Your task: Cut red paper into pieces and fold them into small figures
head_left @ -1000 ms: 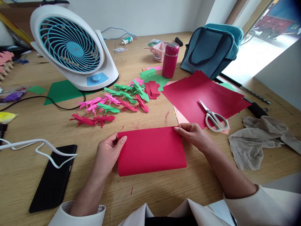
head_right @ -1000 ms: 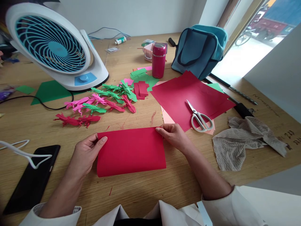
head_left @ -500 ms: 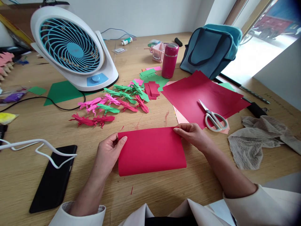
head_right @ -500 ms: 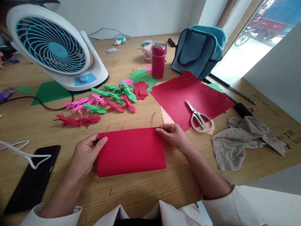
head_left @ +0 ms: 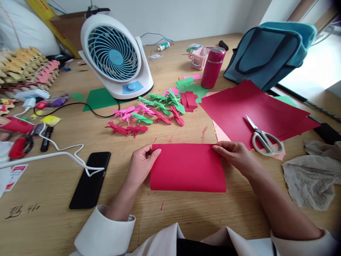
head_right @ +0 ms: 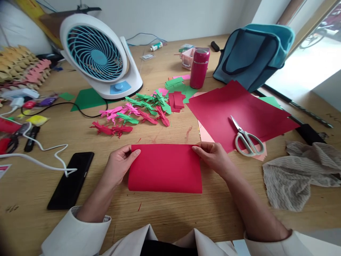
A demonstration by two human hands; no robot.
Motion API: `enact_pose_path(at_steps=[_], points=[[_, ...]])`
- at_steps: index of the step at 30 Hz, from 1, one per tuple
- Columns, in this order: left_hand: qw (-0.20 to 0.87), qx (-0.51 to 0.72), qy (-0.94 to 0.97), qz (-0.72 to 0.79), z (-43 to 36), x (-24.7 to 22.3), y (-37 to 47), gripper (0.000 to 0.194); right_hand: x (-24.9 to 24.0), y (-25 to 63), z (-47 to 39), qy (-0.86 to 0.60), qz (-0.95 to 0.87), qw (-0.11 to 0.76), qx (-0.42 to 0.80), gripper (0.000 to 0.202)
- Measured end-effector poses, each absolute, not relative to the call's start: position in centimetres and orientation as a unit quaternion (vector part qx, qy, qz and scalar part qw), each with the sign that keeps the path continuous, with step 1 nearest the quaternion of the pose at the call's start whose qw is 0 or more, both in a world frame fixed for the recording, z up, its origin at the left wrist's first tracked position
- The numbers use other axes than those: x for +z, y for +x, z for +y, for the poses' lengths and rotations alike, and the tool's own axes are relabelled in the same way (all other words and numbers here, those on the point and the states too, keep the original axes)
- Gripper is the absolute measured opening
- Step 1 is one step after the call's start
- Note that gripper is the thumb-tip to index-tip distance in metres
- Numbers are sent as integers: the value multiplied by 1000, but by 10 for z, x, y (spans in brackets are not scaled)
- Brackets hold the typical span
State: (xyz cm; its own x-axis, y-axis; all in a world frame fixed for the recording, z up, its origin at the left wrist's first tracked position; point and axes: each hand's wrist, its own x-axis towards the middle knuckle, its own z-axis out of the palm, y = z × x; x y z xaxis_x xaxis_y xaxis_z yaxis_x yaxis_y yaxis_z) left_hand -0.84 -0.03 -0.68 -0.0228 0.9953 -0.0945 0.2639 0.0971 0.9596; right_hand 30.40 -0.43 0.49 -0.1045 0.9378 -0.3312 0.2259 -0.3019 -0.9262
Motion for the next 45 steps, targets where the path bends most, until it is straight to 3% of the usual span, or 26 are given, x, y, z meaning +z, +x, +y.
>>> enact_pose_path(at_steps=[24,32,39,45], points=[[414,372,571,604,-1,-5,-8,27,-2,301,-5,-588,-543,326,503,39],[246,253,663,660,-6,-1,-1,22,-4,294,-6,-636,-652,279,304,27],[101,146,734,655,-9,0,8,19,-11,289,-6,-630,-713,230,204,15],[48,107,747,654,-13,-2,12,8,-9,286,-5,-622,-737,205,167,12]])
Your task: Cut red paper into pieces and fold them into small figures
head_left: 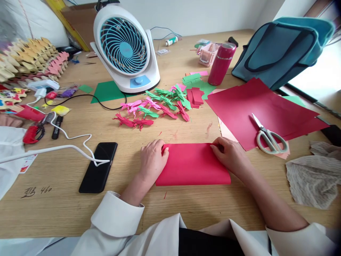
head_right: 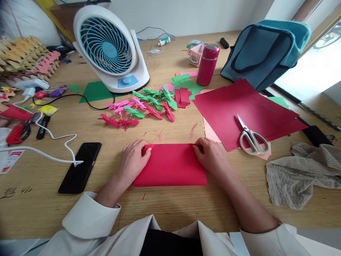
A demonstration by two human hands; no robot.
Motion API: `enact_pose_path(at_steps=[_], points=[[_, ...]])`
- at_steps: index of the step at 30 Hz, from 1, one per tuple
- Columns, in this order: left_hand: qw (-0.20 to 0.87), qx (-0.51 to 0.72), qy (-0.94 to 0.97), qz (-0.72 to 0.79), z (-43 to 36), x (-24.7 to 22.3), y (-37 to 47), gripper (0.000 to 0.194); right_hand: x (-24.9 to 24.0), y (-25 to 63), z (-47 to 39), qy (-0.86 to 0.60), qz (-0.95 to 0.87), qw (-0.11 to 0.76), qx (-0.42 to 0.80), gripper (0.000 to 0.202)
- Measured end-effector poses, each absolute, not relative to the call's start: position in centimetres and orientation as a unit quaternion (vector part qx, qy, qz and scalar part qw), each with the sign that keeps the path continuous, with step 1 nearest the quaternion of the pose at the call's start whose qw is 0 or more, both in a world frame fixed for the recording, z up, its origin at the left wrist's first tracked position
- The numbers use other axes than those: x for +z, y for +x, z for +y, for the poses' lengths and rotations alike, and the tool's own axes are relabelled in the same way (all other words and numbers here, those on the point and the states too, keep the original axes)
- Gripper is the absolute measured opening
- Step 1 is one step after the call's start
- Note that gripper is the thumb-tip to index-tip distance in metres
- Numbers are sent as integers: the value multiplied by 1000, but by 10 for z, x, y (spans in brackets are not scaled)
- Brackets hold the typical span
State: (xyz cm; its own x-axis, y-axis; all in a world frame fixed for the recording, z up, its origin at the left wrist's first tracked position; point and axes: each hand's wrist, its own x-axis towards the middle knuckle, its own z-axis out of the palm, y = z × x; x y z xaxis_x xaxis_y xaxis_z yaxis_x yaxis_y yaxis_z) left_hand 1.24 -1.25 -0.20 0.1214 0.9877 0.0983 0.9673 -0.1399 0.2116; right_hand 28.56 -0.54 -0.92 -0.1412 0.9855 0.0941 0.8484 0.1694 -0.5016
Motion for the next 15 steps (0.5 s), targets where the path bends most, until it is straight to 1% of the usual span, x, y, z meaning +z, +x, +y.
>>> enact_pose_path(at_steps=[5,8,10,12,13,15], points=[[39,78,743,663,-12,-2,14,6,-11,285,-5,-630,-738,191,149,12],[40,80,736,671,-12,-1,14,5,-11,286,-4,-635,-734,187,153,9],[24,101,727,679,-12,-1,14,18,-11,286,-4,-642,-725,192,159,7],[9,134,730,670,-10,-3,14,35,-11,287,-4,-645,-718,203,161,12],[8,155,742,652,-9,-3,14,40,-11,287,-3,-646,-717,208,160,15],[29,190,790,583,-5,-6,13,43,-11,288,-3,-648,-714,212,159,17]])
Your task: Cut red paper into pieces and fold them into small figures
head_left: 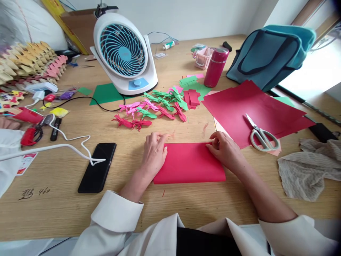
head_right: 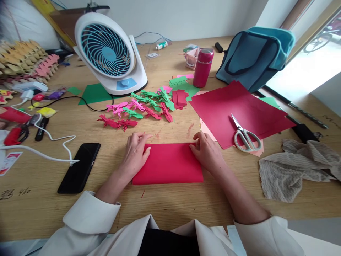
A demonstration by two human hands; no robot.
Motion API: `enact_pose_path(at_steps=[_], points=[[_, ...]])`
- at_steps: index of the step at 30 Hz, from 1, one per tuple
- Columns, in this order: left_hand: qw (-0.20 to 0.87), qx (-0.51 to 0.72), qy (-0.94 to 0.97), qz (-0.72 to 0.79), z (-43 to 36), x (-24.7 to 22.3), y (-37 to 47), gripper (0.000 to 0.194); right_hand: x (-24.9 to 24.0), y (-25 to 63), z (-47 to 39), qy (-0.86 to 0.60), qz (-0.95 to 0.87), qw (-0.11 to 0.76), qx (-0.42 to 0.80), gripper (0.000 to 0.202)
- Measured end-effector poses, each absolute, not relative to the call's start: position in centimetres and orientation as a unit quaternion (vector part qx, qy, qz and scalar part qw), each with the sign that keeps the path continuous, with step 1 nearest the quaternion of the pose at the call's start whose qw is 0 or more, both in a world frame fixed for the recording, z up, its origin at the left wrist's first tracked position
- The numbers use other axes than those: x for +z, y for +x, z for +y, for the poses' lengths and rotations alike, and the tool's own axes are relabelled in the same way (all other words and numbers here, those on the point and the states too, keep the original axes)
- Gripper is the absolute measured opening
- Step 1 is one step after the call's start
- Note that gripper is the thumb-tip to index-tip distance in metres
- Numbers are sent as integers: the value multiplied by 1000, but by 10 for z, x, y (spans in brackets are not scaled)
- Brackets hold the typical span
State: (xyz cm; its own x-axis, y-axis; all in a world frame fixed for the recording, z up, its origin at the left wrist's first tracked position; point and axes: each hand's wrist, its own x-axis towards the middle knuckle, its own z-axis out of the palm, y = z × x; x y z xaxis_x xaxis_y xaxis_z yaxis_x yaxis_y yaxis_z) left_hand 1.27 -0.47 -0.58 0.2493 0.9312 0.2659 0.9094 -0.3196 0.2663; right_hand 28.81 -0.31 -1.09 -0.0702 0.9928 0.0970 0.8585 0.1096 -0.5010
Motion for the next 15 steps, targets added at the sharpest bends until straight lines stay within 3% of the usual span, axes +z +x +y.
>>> enact_pose_path(at_steps=[4,9,15], points=[[126,191,882,413,4,-8,10,43,-11,289,-3,-646,-716,205,167,10],[115,148,895,404,-5,4,17,25,-10,288,-4,-615,-732,225,190,13],[80,62,886,452,-29,17,35,47,-12,290,-6,-594,-739,254,190,13]])
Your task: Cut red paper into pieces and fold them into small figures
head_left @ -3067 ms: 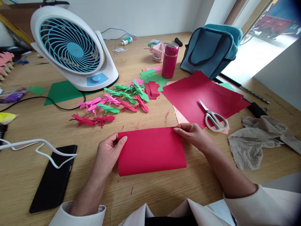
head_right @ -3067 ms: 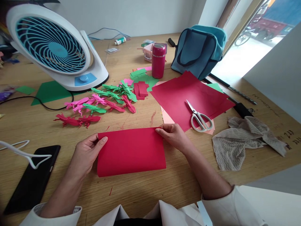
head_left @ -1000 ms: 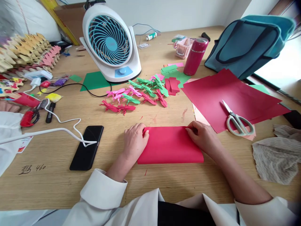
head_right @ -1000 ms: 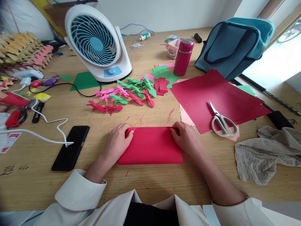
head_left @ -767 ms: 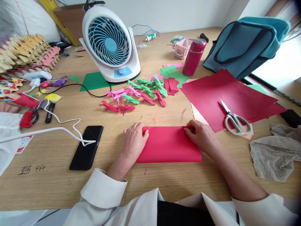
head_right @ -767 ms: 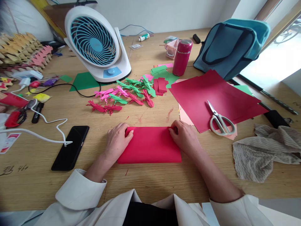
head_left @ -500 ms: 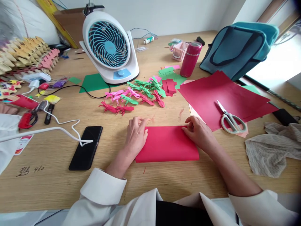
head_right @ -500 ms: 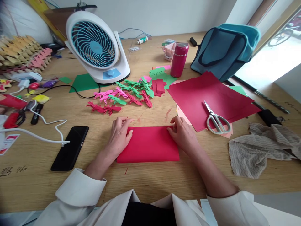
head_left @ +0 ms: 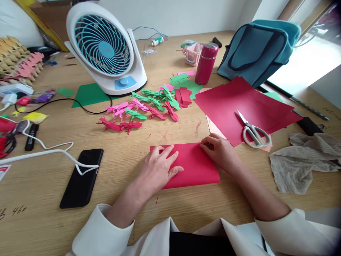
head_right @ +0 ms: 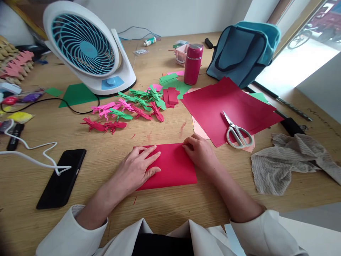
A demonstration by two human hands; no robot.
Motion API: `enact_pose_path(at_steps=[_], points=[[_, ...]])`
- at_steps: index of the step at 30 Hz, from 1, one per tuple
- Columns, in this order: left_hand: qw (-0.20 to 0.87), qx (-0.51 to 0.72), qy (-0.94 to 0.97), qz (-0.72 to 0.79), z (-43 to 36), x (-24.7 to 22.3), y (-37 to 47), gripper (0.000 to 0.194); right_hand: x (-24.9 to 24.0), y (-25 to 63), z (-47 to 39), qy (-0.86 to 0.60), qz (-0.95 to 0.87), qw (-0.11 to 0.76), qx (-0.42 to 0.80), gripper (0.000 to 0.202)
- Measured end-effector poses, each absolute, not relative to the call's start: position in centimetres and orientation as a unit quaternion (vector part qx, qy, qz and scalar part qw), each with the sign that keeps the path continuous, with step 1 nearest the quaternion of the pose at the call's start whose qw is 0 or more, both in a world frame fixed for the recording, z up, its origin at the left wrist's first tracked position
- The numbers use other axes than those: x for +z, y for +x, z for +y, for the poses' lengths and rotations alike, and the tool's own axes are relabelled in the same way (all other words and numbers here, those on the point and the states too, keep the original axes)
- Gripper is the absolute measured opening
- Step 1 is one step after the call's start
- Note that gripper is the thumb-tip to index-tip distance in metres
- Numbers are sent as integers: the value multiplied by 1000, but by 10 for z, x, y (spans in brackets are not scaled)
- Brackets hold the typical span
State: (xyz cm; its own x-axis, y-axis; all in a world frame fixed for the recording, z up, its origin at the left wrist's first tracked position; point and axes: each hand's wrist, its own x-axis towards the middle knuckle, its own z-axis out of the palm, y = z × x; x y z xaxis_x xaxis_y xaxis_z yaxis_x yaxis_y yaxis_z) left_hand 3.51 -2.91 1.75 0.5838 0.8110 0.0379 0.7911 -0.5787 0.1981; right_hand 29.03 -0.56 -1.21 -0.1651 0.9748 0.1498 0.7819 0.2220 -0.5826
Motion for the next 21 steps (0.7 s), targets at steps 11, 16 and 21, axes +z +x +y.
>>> enact_pose_path(at_steps=[11,16,21], points=[[51,20,908,416,-34,5,40,74,7,289,-22,-538,-813,181,131,22],[29,50,911,407,-36,0,41,78,21,278,-36,-533,-837,105,69,24],[26,57,904,423,-37,3,45,79,23,273,-44,-520,-851,69,24,31]])
